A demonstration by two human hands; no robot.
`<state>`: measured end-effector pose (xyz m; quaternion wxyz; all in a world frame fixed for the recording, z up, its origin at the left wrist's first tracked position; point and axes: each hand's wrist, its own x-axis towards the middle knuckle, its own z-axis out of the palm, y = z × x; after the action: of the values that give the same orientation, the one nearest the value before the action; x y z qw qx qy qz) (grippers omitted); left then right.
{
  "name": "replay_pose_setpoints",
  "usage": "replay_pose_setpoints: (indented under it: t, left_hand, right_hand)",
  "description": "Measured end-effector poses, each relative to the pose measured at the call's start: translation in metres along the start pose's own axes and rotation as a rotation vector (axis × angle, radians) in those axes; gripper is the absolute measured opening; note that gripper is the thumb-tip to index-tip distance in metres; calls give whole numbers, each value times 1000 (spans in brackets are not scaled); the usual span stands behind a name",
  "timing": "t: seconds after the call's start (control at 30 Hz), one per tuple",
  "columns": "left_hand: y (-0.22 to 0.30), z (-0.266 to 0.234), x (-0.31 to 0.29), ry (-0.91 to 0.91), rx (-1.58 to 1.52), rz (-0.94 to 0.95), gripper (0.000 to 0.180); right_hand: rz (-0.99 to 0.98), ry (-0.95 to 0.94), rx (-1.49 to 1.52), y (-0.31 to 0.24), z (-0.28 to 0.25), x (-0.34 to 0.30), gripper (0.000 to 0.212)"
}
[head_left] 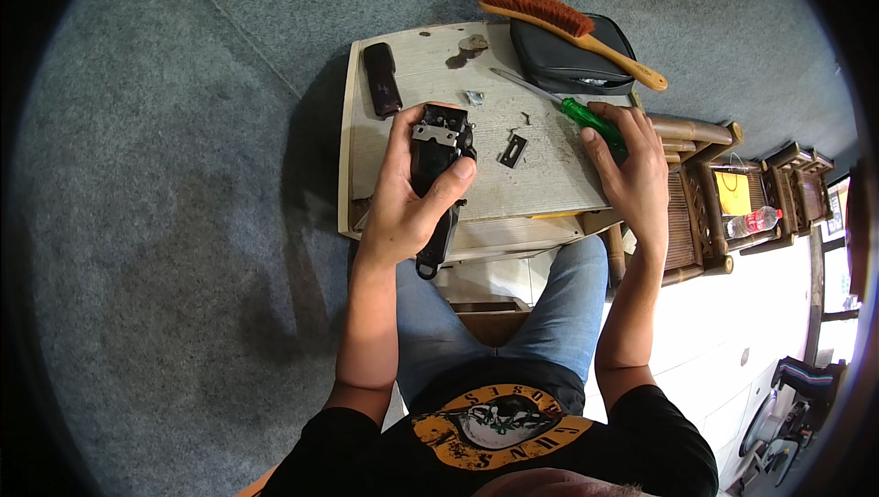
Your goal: The person repairs hair clippers by disassembling the blade assembly, cleaning a small internal component by hand, and then reassembling the metal blades onto the clipper housing using a screwdriver.
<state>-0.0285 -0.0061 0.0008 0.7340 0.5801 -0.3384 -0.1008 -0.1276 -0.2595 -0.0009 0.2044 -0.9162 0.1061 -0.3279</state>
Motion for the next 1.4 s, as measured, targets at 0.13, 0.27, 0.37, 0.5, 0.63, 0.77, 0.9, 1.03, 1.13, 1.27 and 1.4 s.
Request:
replay_pose_setpoints:
  t: [0.13, 0.27, 0.37, 0.5, 0.63, 0.77, 0.9, 1.03, 1.13, 1.27, 1.4]
  left_hand:
    - [-2, -2, 0, 64, -13, -22, 42]
    - [-2, 6, 4, 164, -33, -29, 43]
    - [-4, 5, 1, 163, -40, -77, 49]
    - [-20, -5, -3, 267, 46, -70, 54]
    - [-1, -4, -3, 219, 122, -81, 49]
    - [-12, 1, 3, 198, 68, -129, 46]
    - [-13, -5, 3, 206, 51, -107, 44]
    - [-12, -1, 3, 204, 25, -108, 41]
    - [-11, -4, 2, 207, 7, -116, 41]
    - [-5, 0, 1, 166, 36, -106, 48]
    - [-17, -6, 3, 188, -269, -178, 45]
  right_hand:
    - [-1, 77, 43, -2, 3, 1, 31]
    - [-90, 428, 237, 10, -2, -2, 26]
    - [-46, 456, 904, -10, -15, -19, 37]
    - [-334, -65, 1687, -57, -28, -31, 55]
    - [-484, -234, 1879, -87, -28, -33, 52]
    - [-482, -208, 1863, -88, -31, -41, 49]
    - [-485, -217, 1867, -96, -25, -40, 45]
    - [-465, -206, 1826, -97, -30, -38, 42]
    - [-476, -214, 1814, -105, -29, -38, 40]
    - [-443, -100, 1635, -101, -25, -29, 37]
    - [14, 233, 886, -83, -11, 4, 27]
